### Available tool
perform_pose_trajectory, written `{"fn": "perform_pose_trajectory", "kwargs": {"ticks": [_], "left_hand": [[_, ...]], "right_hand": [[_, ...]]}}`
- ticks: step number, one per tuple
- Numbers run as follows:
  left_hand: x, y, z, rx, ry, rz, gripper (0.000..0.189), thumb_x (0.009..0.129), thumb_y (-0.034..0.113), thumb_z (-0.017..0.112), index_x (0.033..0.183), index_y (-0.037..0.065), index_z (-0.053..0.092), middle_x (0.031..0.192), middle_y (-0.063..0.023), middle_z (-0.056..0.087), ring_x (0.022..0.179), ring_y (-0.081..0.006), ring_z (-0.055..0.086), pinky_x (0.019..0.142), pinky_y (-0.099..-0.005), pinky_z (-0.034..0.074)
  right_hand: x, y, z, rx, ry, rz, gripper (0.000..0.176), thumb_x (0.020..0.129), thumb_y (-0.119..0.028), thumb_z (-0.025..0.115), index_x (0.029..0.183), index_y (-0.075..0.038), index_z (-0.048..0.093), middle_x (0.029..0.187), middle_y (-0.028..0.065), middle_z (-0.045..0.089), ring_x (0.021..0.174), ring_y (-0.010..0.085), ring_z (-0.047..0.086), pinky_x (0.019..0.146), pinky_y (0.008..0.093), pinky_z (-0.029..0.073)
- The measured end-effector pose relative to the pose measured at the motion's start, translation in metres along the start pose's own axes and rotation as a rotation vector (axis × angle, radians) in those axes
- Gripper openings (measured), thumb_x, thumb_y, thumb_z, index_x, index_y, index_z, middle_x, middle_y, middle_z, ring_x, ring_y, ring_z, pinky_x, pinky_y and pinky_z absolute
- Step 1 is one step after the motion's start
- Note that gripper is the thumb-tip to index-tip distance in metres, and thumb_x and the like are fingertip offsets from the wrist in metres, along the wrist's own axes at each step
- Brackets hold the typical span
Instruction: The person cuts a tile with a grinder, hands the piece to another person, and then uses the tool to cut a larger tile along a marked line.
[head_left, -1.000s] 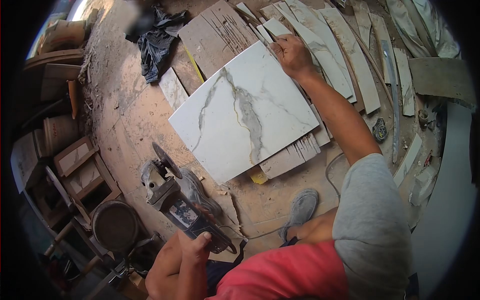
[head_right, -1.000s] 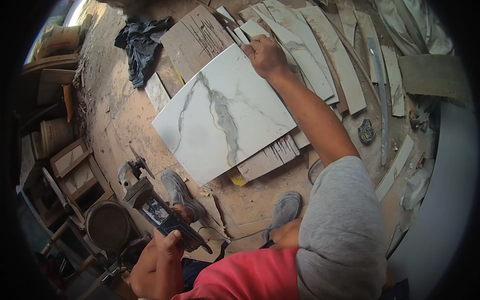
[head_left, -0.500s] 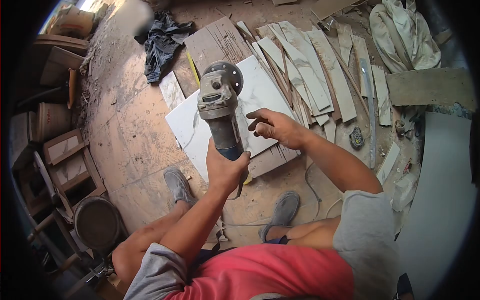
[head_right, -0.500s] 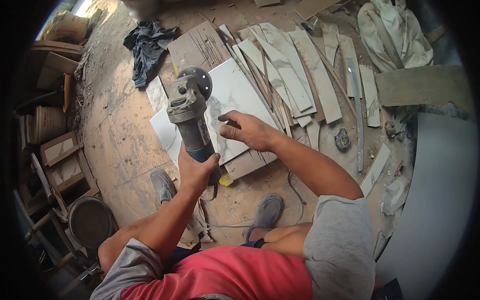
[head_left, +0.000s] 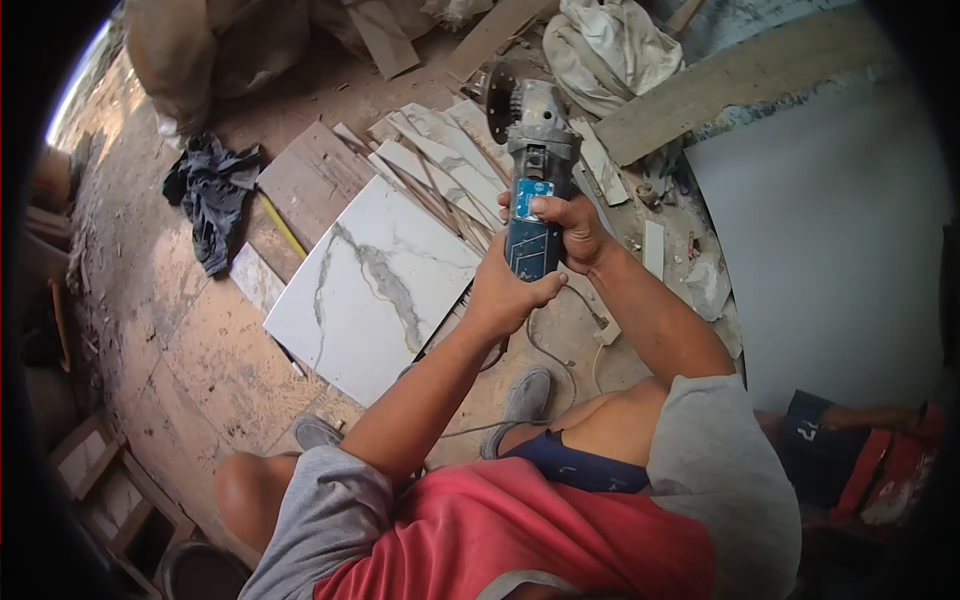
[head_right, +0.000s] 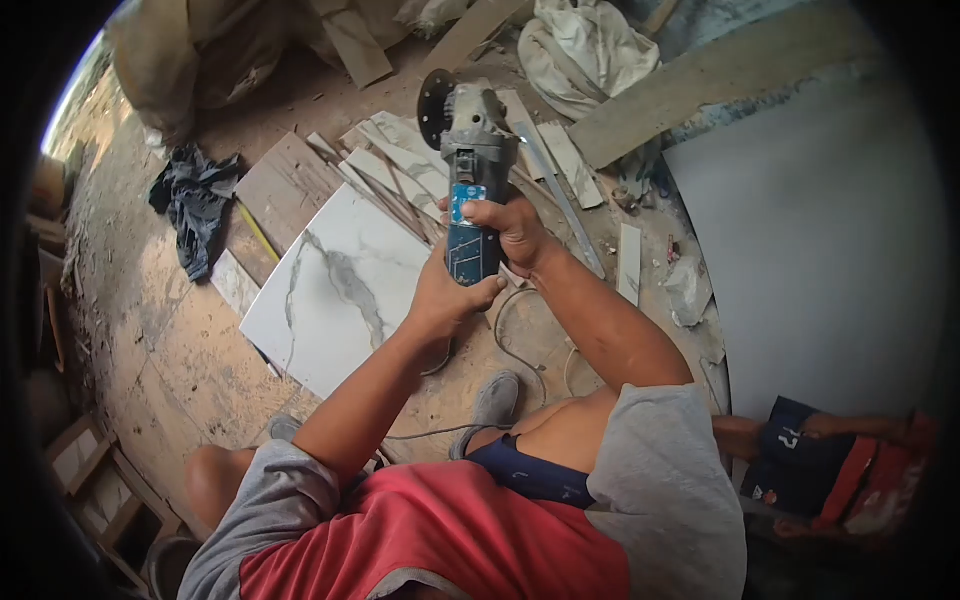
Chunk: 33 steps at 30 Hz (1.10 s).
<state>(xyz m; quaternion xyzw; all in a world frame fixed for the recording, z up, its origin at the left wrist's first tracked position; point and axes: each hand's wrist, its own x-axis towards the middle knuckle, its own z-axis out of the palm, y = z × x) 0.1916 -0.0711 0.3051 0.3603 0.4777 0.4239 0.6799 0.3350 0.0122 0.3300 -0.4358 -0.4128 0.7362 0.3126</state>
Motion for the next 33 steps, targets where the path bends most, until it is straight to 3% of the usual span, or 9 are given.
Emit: {"fn": "perform_pose_trajectory", "kwargs": {"ticks": [2, 4, 8, 14, 15, 22, 23, 27, 33], "left_hand": [[0.001, -0.003, 0.015, 0.061, -0.011, 0.177, 0.045, 0.071, 0.016, 0.079, 0.105, 0.000, 0.055, 0.087, -0.0053, 0.062, 0.074, -0.0139, 0.060, 0.068, -0.0288, 0.051], [0.000, -0.013, 0.022, -0.093, -0.050, 0.222, 0.047, 0.072, 0.014, 0.078, 0.111, 0.000, 0.054, 0.090, -0.0049, 0.063, 0.076, -0.0127, 0.061, 0.066, -0.0269, 0.050], [0.005, -0.036, 0.020, 0.162, 0.039, 0.255, 0.054, 0.072, 0.021, 0.080, 0.115, 0.001, 0.053, 0.092, -0.0041, 0.063, 0.076, -0.0130, 0.062, 0.068, -0.0274, 0.051], [-0.010, -0.017, 0.019, 0.406, 0.136, 0.066, 0.059, 0.067, 0.027, 0.080, 0.108, -0.007, 0.053, 0.095, -0.0236, 0.069, 0.082, -0.0279, 0.070, 0.077, -0.0375, 0.054], [-0.009, -0.021, 0.020, 0.394, 0.170, 0.067, 0.059, 0.067, 0.027, 0.080, 0.108, -0.007, 0.053, 0.095, -0.0236, 0.069, 0.082, -0.0279, 0.070, 0.077, -0.0375, 0.054], [0.007, -0.049, 0.029, 0.407, 0.177, 0.042, 0.061, 0.068, 0.032, 0.077, 0.108, -0.007, 0.053, 0.091, -0.0224, 0.068, 0.085, -0.0332, 0.069, 0.079, -0.0402, 0.053], [0.006, -0.051, 0.029, 0.393, 0.165, 0.033, 0.062, 0.068, 0.032, 0.077, 0.108, -0.008, 0.053, 0.090, -0.0219, 0.067, 0.085, -0.0332, 0.068, 0.080, -0.0403, 0.052], [0.008, -0.055, 0.027, 0.290, 0.097, 0.009, 0.064, 0.066, 0.032, 0.078, 0.110, -0.006, 0.053, 0.093, -0.0197, 0.066, 0.086, -0.0306, 0.067, 0.080, -0.0386, 0.052], [0.030, -0.085, 0.008, -0.108, -0.189, 0.141, 0.065, 0.065, 0.030, 0.078, 0.115, 0.000, 0.051, 0.093, -0.0057, 0.061, 0.082, -0.0153, 0.058, 0.075, -0.0302, 0.050]], "right_hand": [[-0.016, -0.018, 0.020, -0.087, 0.141, -0.112, 0.056, 0.082, -0.029, 0.077, 0.124, 0.001, 0.056, 0.110, 0.0112, 0.065, 0.100, 0.0179, 0.063, 0.088, 0.0331, 0.054], [-0.020, -0.018, 0.030, -0.207, 0.278, -0.266, 0.075, 0.083, -0.053, 0.075, 0.128, 0.002, 0.051, 0.110, 0.0069, 0.062, 0.098, 0.0149, 0.056, 0.087, 0.0274, 0.046], [-0.012, 0.019, 0.018, -0.496, 0.611, -0.436, 0.073, 0.088, -0.056, 0.068, 0.128, 0.003, 0.051, 0.109, 0.0083, 0.061, 0.099, 0.0184, 0.056, 0.089, 0.0315, 0.045], [0.001, 0.051, 0.013, -0.344, 0.730, -0.377, 0.058, 0.094, -0.057, 0.059, 0.107, -0.001, 0.060, 0.086, 0.0016, 0.060, 0.073, 0.0107, 0.055, 0.065, 0.0258, 0.047], [0.002, 0.048, 0.009, -0.383, 0.736, -0.322, 0.071, 0.090, -0.064, 0.058, 0.100, 0.006, 0.061, 0.087, 0.0130, 0.066, 0.078, 0.0188, 0.062, 0.070, 0.0331, 0.050], [0.017, 0.072, -0.019, -0.367, 0.724, -0.147, 0.059, 0.093, -0.061, 0.057, 0.099, -0.003, 0.063, 0.079, 0.0003, 0.059, 0.067, 0.0084, 0.054, 0.060, 0.0252, 0.045], [0.013, 0.066, -0.017, -0.436, 0.709, -0.115, 0.078, 0.088, -0.069, 0.057, 0.103, 0.008, 0.058, 0.090, 0.0127, 0.064, 0.080, 0.0180, 0.061, 0.072, 0.0309, 0.049], [0.011, 0.061, -0.011, -0.357, 0.694, -0.176, 0.075, 0.086, -0.065, 0.063, 0.107, 0.007, 0.056, 0.092, 0.0102, 0.064, 0.078, 0.0170, 0.061, 0.071, 0.0305, 0.050], [-0.013, 0.033, 0.000, 0.143, 0.119, -0.015, 0.047, 0.082, -0.031, 0.078, 0.112, -0.002, 0.057, 0.091, 0.0072, 0.065, 0.078, 0.0157, 0.066, 0.073, 0.0324, 0.054]]}}
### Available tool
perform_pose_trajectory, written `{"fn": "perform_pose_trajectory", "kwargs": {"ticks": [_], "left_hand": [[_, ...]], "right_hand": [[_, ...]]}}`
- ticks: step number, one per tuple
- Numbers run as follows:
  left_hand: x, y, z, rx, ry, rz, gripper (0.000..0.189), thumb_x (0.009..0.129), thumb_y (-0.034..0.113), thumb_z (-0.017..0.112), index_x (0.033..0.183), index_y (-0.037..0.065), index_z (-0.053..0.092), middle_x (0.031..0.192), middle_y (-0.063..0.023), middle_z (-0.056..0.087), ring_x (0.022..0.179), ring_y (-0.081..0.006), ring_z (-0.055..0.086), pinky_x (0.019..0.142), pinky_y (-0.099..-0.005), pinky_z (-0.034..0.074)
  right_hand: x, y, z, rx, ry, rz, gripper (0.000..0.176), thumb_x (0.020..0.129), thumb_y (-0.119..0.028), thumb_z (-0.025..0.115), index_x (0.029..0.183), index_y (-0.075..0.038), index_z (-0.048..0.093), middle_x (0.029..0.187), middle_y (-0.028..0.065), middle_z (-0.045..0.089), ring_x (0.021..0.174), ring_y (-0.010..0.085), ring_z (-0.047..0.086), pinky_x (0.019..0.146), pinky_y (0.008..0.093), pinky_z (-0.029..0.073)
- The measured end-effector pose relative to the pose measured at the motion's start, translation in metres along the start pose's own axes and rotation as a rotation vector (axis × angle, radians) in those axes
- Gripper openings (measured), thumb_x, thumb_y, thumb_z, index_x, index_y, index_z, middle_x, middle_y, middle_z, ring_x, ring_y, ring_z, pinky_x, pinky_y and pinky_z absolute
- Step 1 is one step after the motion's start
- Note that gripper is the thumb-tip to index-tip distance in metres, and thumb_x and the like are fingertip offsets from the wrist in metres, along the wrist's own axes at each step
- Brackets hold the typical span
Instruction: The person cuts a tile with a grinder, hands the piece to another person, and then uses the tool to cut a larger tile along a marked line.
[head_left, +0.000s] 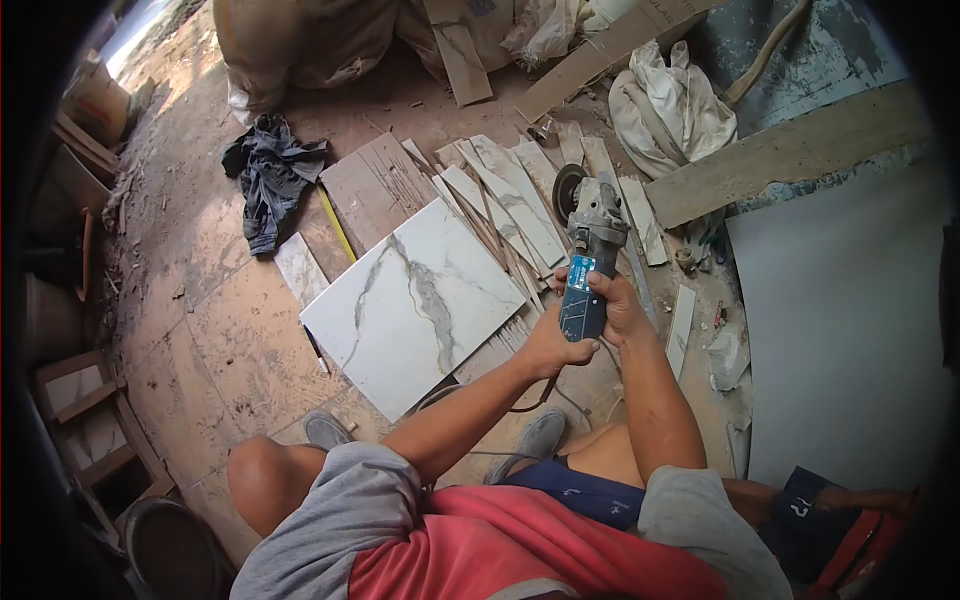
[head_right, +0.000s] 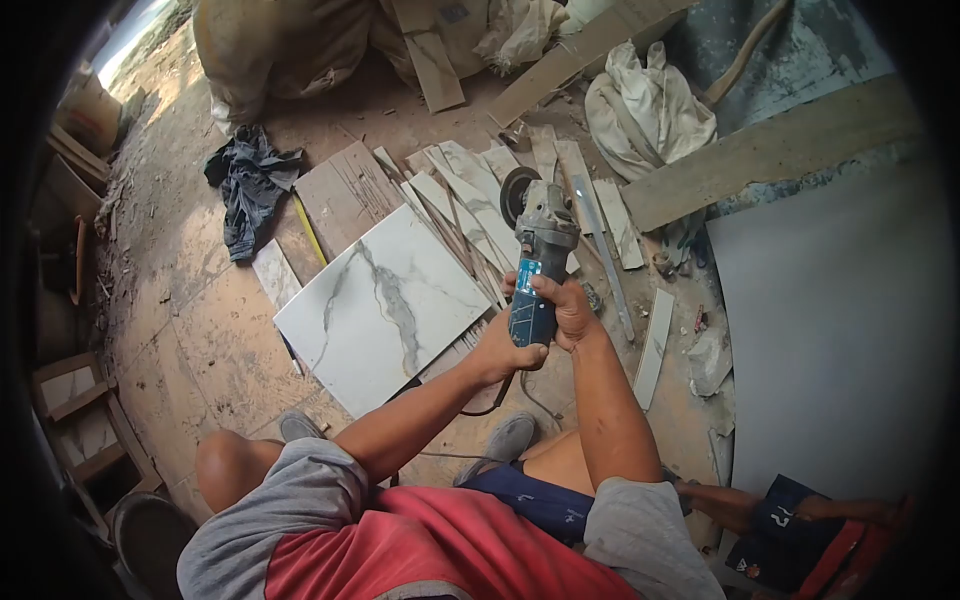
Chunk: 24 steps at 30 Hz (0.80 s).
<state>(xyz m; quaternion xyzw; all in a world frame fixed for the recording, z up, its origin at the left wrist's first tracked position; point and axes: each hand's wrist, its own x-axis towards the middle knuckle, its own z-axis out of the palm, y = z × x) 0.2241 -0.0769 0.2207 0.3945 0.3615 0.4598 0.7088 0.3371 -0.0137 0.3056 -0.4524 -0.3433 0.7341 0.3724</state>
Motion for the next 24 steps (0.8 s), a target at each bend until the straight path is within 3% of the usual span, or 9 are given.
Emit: {"fn": "perform_pose_trajectory", "kwargs": {"ticks": [2, 4, 7, 8, 11, 12, 15, 19, 24], "left_hand": [[0.003, -0.001, -0.003, -0.228, -0.162, 0.031, 0.066, 0.064, 0.029, 0.079, 0.117, 0.002, 0.050, 0.099, -0.0029, 0.058, 0.085, -0.0125, 0.057, 0.075, -0.0288, 0.049], [0.008, 0.000, 0.002, -0.132, -0.088, 0.061, 0.067, 0.064, 0.028, 0.079, 0.118, 0.002, 0.050, 0.100, -0.0036, 0.058, 0.086, -0.0135, 0.056, 0.077, -0.0292, 0.049], [0.009, -0.008, 0.007, 0.034, 0.052, 0.098, 0.070, 0.063, 0.024, 0.079, 0.122, 0.002, 0.048, 0.102, -0.0052, 0.058, 0.090, -0.0157, 0.056, 0.080, -0.0303, 0.048], [0.013, -0.008, 0.008, 0.109, 0.103, 0.117, 0.071, 0.063, 0.022, 0.078, 0.124, 0.002, 0.046, 0.103, -0.0062, 0.058, 0.092, -0.0170, 0.056, 0.082, -0.0309, 0.048], [0.012, -0.003, 0.001, -0.031, 0.011, 0.236, 0.075, 0.062, 0.019, 0.077, 0.127, 0.002, 0.043, 0.105, -0.0080, 0.056, 0.095, -0.0186, 0.055, 0.086, -0.0314, 0.047], [0.013, -0.010, -0.001, -0.033, 0.009, 0.238, 0.076, 0.062, 0.017, 0.076, 0.128, 0.003, 0.043, 0.105, -0.0069, 0.056, 0.094, -0.0178, 0.055, 0.087, -0.0306, 0.046], [0.011, -0.017, -0.004, -0.064, 0.005, 0.214, 0.075, 0.061, 0.016, 0.075, 0.128, 0.003, 0.043, 0.105, -0.0060, 0.055, 0.094, -0.0172, 0.054, 0.088, -0.0302, 0.046], [0.013, -0.014, -0.005, -0.128, 0.024, 0.319, 0.074, 0.062, 0.015, 0.075, 0.128, 0.002, 0.043, 0.105, -0.0055, 0.055, 0.095, -0.0164, 0.054, 0.088, -0.0300, 0.046], [-0.008, -0.012, -0.029, -0.119, -0.019, 0.181, 0.081, 0.063, 0.017, 0.077, 0.133, 0.002, 0.039, 0.109, -0.0074, 0.056, 0.101, -0.0176, 0.055, 0.091, -0.0311, 0.046]], "right_hand": [[-0.001, 0.003, 0.003, -0.120, 0.041, -0.066, 0.045, 0.080, -0.027, 0.077, 0.111, -0.001, 0.058, 0.092, 0.0080, 0.066, 0.080, 0.0180, 0.067, 0.074, 0.0335, 0.055], [0.008, 0.009, -0.005, -0.379, 0.166, -0.195, 0.038, 0.079, -0.019, 0.076, 0.108, -0.001, 0.059, 0.089, 0.0063, 0.065, 0.077, 0.0173, 0.065, 0.073, 0.0319, 0.054], [0.015, 0.006, 0.002, -0.673, 0.317, -0.285, 0.040, 0.077, -0.014, 0.077, 0.109, -0.002, 0.057, 0.095, 0.0069, 0.062, 0.081, 0.0167, 0.060, 0.078, 0.0321, 0.050], [0.018, 0.010, 0.001, -0.695, 0.289, -0.372, 0.035, 0.078, -0.016, 0.078, 0.104, -0.003, 0.059, 0.089, 0.0024, 0.062, 0.075, 0.0127, 0.058, 0.071, 0.0267, 0.048], [0.014, 0.013, 0.017, -0.669, 0.274, -0.447, 0.033, 0.078, -0.016, 0.079, 0.102, -0.002, 0.061, 0.092, 0.0030, 0.063, 0.080, 0.0137, 0.060, 0.077, 0.0272, 0.048], [0.011, 0.012, 0.014, -0.634, 0.208, -0.335, 0.033, 0.078, -0.016, 0.079, 0.103, -0.002, 0.062, 0.098, 0.0061, 0.065, 0.089, 0.0156, 0.063, 0.083, 0.0292, 0.049], [0.014, 0.015, 0.002, -0.537, 0.136, -0.223, 0.038, 0.078, -0.016, 0.079, 0.107, 0.000, 0.062, 0.101, 0.0096, 0.067, 0.092, 0.0187, 0.066, 0.085, 0.0319, 0.051], [0.023, 0.015, 0.001, -0.573, 0.137, -0.176, 0.040, 0.078, -0.015, 0.079, 0.109, 0.003, 0.062, 0.100, 0.0115, 0.069, 0.093, 0.0202, 0.067, 0.086, 0.0338, 0.052], [0.023, 0.023, 0.040, -0.528, 0.113, -0.133, 0.045, 0.074, -0.012, 0.080, 0.112, 0.001, 0.060, 0.099, 0.0095, 0.068, 0.089, 0.0193, 0.066, 0.085, 0.0335, 0.052]]}}
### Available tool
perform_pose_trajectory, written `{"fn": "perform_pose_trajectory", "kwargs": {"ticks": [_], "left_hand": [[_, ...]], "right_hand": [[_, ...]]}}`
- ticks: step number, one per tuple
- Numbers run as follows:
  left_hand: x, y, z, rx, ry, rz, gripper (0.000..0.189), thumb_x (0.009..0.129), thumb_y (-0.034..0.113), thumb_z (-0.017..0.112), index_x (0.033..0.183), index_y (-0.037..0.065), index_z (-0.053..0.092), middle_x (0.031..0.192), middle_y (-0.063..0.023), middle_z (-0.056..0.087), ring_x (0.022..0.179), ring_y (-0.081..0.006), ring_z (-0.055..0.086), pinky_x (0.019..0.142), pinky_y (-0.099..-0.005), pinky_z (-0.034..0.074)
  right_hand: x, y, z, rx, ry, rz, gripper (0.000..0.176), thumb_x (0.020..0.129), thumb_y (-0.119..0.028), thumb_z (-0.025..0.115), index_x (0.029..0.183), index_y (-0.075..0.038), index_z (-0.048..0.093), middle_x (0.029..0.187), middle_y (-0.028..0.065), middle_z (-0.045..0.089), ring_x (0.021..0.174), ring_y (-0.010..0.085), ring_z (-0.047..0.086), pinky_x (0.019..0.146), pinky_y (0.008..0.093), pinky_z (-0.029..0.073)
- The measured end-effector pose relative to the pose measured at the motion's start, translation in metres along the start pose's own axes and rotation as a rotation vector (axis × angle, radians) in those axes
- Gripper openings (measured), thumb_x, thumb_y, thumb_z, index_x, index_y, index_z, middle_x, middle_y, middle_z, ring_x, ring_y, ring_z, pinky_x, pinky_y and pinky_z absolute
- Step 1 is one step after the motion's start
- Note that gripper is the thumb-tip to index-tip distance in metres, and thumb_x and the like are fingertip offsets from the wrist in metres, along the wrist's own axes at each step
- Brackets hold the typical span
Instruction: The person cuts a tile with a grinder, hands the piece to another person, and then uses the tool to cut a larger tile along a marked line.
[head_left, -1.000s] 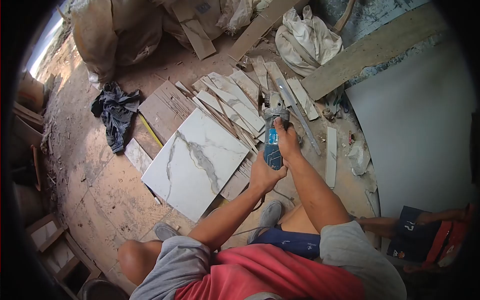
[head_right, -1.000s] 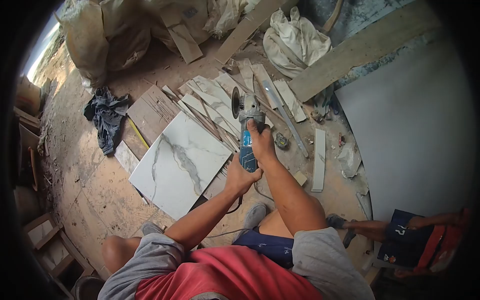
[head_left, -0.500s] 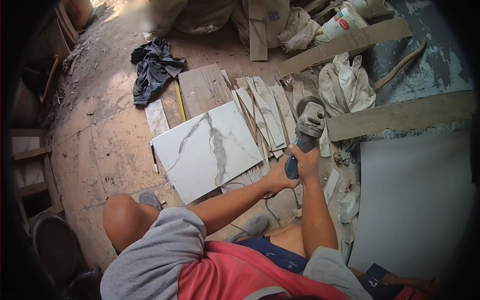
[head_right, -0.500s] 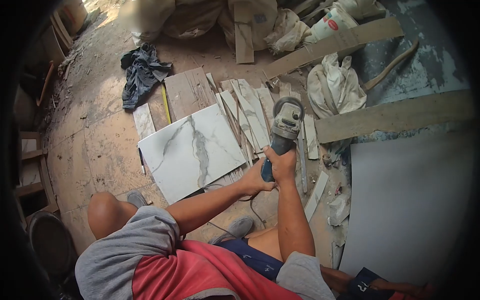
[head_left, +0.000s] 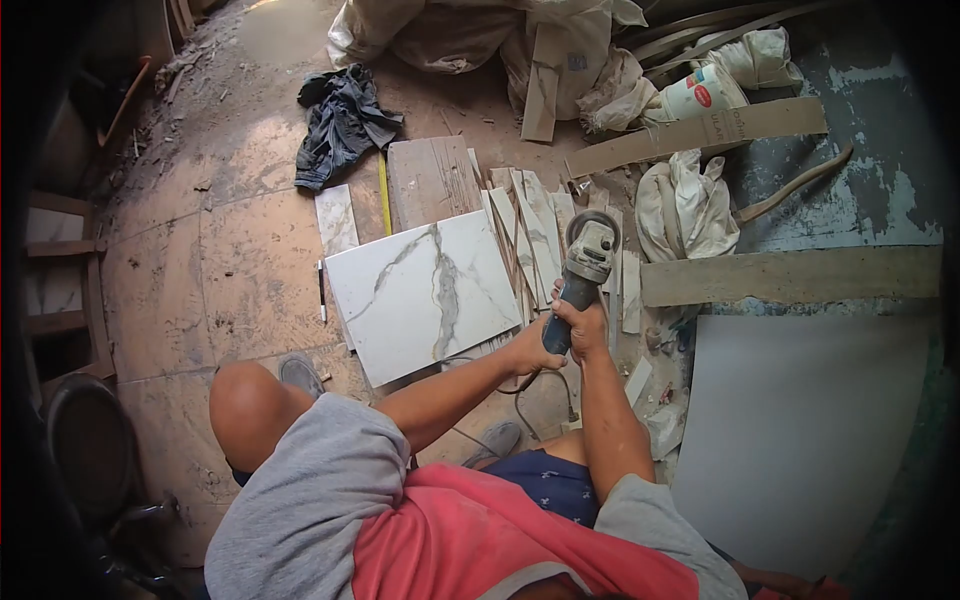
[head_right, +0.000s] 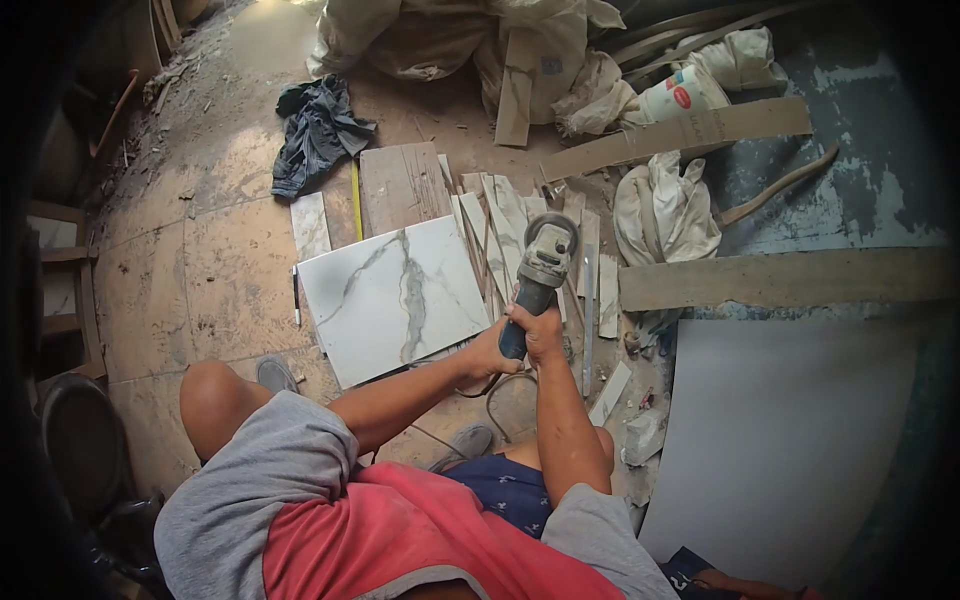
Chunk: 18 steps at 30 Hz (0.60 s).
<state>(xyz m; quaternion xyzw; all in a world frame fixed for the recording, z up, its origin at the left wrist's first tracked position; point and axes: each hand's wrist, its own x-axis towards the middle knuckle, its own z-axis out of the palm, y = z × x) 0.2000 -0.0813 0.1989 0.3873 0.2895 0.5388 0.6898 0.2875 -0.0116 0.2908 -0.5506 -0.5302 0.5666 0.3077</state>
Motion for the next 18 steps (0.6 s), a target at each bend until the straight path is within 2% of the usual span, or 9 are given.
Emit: {"fn": "perform_pose_trajectory", "kwargs": {"ticks": [2, 4, 5, 8, 9, 11, 13, 14, 18], "left_hand": [[-0.002, 0.013, -0.023, 0.088, -0.044, 0.000, 0.083, 0.066, 0.025, 0.083, 0.134, 0.002, 0.043, 0.108, -0.0091, 0.058, 0.100, -0.0197, 0.056, 0.090, -0.0326, 0.047], [-0.008, 0.021, -0.072, 0.436, -0.037, -0.115, 0.081, 0.078, 0.049, 0.078, 0.137, 0.002, 0.050, 0.129, -0.0174, 0.057, 0.123, -0.0269, 0.051, 0.107, -0.0388, 0.036], [-0.018, 0.007, -0.102, 0.517, 0.205, -0.100, 0.071, 0.085, 0.050, 0.069, 0.135, 0.001, 0.052, 0.130, -0.0209, 0.056, 0.126, -0.0314, 0.050, 0.109, -0.0407, 0.035], [-0.079, 0.002, -0.178, 1.188, 1.392, 0.067, 0.053, 0.091, 0.035, 0.062, 0.130, 0.001, 0.051, 0.124, -0.0222, 0.054, 0.121, -0.0390, 0.047, 0.104, -0.0463, 0.035], [-0.100, 0.006, -0.191, 1.265, 1.689, -0.170, 0.059, 0.089, 0.034, 0.063, 0.135, 0.003, 0.046, 0.125, -0.0234, 0.052, 0.123, -0.0390, 0.045, 0.105, -0.0482, 0.034], [-0.140, 0.014, -0.206, 1.020, 1.878, -0.570, 0.066, 0.088, 0.038, 0.066, 0.137, 0.001, 0.043, 0.136, -0.0241, 0.047, 0.126, -0.0382, 0.044, 0.105, -0.0499, 0.035], [-0.182, -0.028, -0.246, 0.463, 1.883, -0.520, 0.064, 0.093, 0.046, 0.060, 0.137, 0.002, 0.045, 0.134, -0.0242, 0.052, 0.118, -0.0353, 0.053, 0.100, -0.0489, 0.041], [-0.196, -0.027, -0.245, -0.204, 1.485, -0.446, 0.062, 0.098, 0.052, 0.050, 0.134, 0.001, 0.049, 0.128, -0.0211, 0.058, 0.110, -0.0307, 0.059, 0.093, -0.0481, 0.047], [-0.196, -0.052, -0.245, 0.043, 1.432, -0.444, 0.054, 0.103, 0.047, 0.042, 0.125, -0.001, 0.056, 0.116, -0.0152, 0.064, 0.097, -0.0243, 0.062, 0.084, -0.0392, 0.051]], "right_hand": [[0.010, 0.002, 0.008, -0.011, -0.035, -0.036, 0.047, 0.071, -0.010, 0.081, 0.112, 0.000, 0.060, 0.098, 0.0072, 0.067, 0.090, 0.0195, 0.065, 0.084, 0.0323, 0.052], [0.034, 0.012, 0.017, 0.000, -0.042, -0.074, 0.048, 0.070, -0.011, 0.081, 0.111, 0.000, 0.059, 0.098, 0.0078, 0.067, 0.088, 0.0195, 0.065, 0.082, 0.0320, 0.052], [0.041, 0.021, 0.022, -0.005, -0.033, -0.084, 0.048, 0.070, -0.012, 0.081, 0.110, 0.000, 0.059, 0.097, 0.0084, 0.067, 0.087, 0.0195, 0.065, 0.080, 0.0318, 0.052], [0.068, 0.040, 0.022, -0.191, -0.018, -0.004, 0.050, 0.068, -0.018, 0.082, 0.107, 0.002, 0.059, 0.091, 0.0098, 0.067, 0.078, 0.0193, 0.065, 0.072, 0.0336, 0.052], [0.070, 0.044, 0.026, -0.256, 0.075, -0.116, 0.052, 0.067, -0.020, 0.083, 0.107, 0.003, 0.059, 0.092, 0.0127, 0.068, 0.079, 0.0214, 0.065, 0.073, 0.0336, 0.052], [0.076, 0.053, 0.028, -0.451, 0.159, -0.160, 0.065, 0.062, -0.025, 0.084, 0.111, 0.006, 0.054, 0.103, 0.0236, 0.068, 0.091, 0.0336, 0.068, 0.084, 0.0383, 0.053], [0.076, 0.052, 0.035, -0.589, 0.178, -0.160, 0.068, 0.061, -0.028, 0.082, 0.111, 0.005, 0.051, 0.104, 0.0270, 0.067, 0.098, 0.0400, 0.067, 0.088, 0.0419, 0.052], [0.077, 0.057, 0.037, -0.573, 0.177, -0.146, 0.068, 0.061, -0.028, 0.082, 0.111, 0.005, 0.051, 0.104, 0.0270, 0.067, 0.098, 0.0400, 0.067, 0.088, 0.0419, 0.052], [0.090, 0.070, 0.051, -0.711, 0.130, -0.063, 0.067, 0.064, -0.031, 0.077, 0.114, 0.003, 0.048, 0.105, 0.0286, 0.066, 0.099, 0.0431, 0.066, 0.088, 0.0449, 0.053]]}}
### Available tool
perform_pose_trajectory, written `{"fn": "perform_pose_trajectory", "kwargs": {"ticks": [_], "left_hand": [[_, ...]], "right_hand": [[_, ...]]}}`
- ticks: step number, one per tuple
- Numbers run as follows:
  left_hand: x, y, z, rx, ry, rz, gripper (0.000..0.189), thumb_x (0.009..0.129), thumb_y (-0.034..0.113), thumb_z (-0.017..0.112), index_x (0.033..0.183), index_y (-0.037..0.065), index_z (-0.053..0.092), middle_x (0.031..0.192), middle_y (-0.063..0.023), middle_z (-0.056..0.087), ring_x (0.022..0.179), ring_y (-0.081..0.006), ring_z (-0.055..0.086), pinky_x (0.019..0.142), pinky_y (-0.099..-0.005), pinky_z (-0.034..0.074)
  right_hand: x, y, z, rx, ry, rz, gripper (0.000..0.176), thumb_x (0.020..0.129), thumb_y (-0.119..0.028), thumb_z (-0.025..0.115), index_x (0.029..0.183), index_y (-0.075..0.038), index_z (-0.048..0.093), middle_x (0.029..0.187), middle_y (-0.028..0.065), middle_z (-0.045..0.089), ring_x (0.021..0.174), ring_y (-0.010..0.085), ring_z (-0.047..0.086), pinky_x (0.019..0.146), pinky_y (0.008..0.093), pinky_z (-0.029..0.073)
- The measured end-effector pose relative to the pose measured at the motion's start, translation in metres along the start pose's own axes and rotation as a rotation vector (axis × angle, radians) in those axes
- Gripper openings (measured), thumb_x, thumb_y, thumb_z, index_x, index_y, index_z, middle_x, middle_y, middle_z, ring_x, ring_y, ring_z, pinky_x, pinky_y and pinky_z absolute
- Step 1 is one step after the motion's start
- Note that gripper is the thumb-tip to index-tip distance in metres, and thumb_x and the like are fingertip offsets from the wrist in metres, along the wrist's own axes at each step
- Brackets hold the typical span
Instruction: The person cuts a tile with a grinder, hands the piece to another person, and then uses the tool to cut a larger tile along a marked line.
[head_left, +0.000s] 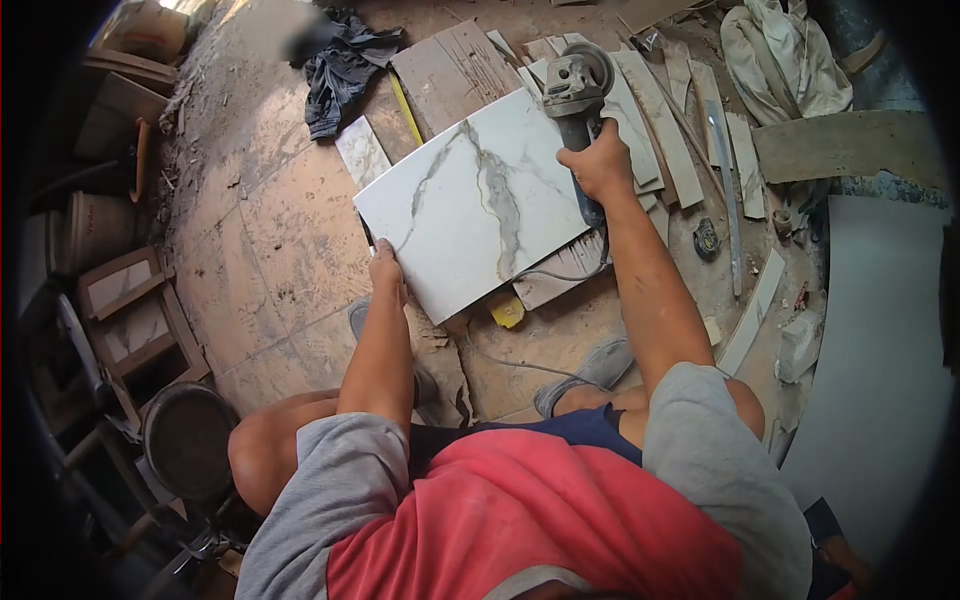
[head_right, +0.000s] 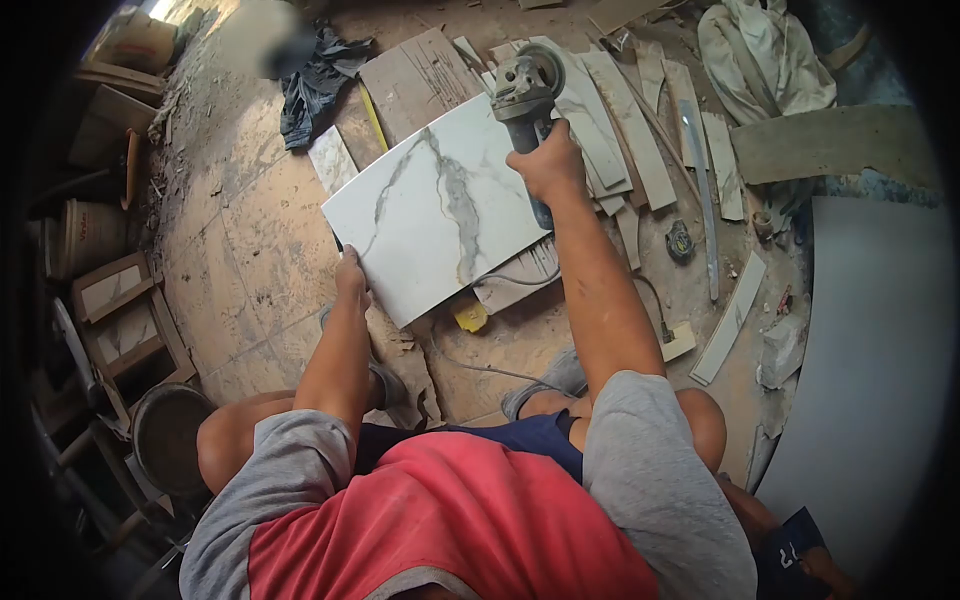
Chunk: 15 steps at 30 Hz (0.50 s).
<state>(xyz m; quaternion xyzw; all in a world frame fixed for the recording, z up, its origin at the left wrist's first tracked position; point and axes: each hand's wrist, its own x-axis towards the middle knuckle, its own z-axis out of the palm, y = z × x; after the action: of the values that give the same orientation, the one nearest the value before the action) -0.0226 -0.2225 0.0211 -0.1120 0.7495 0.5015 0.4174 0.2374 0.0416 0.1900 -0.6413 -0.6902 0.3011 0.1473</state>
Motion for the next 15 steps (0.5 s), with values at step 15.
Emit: {"fn": "perform_pose_trajectory", "kwargs": {"ticks": [15], "left_hand": [[0.033, 0.037, 0.017, -0.086, 0.098, 0.112, 0.047, 0.105, 0.036, 0.045, 0.122, -0.007, 0.055, 0.119, -0.0153, 0.063, 0.102, -0.0253, 0.062, 0.091, -0.0395, 0.051]], "right_hand": [[0.038, -0.036, 0.087, -0.052, -0.072, -0.020, 0.051, 0.077, -0.018, 0.065, 0.120, 0.000, 0.043, 0.109, 0.0240, 0.063, 0.100, 0.0395, 0.066, 0.087, 0.0459, 0.054]]}}
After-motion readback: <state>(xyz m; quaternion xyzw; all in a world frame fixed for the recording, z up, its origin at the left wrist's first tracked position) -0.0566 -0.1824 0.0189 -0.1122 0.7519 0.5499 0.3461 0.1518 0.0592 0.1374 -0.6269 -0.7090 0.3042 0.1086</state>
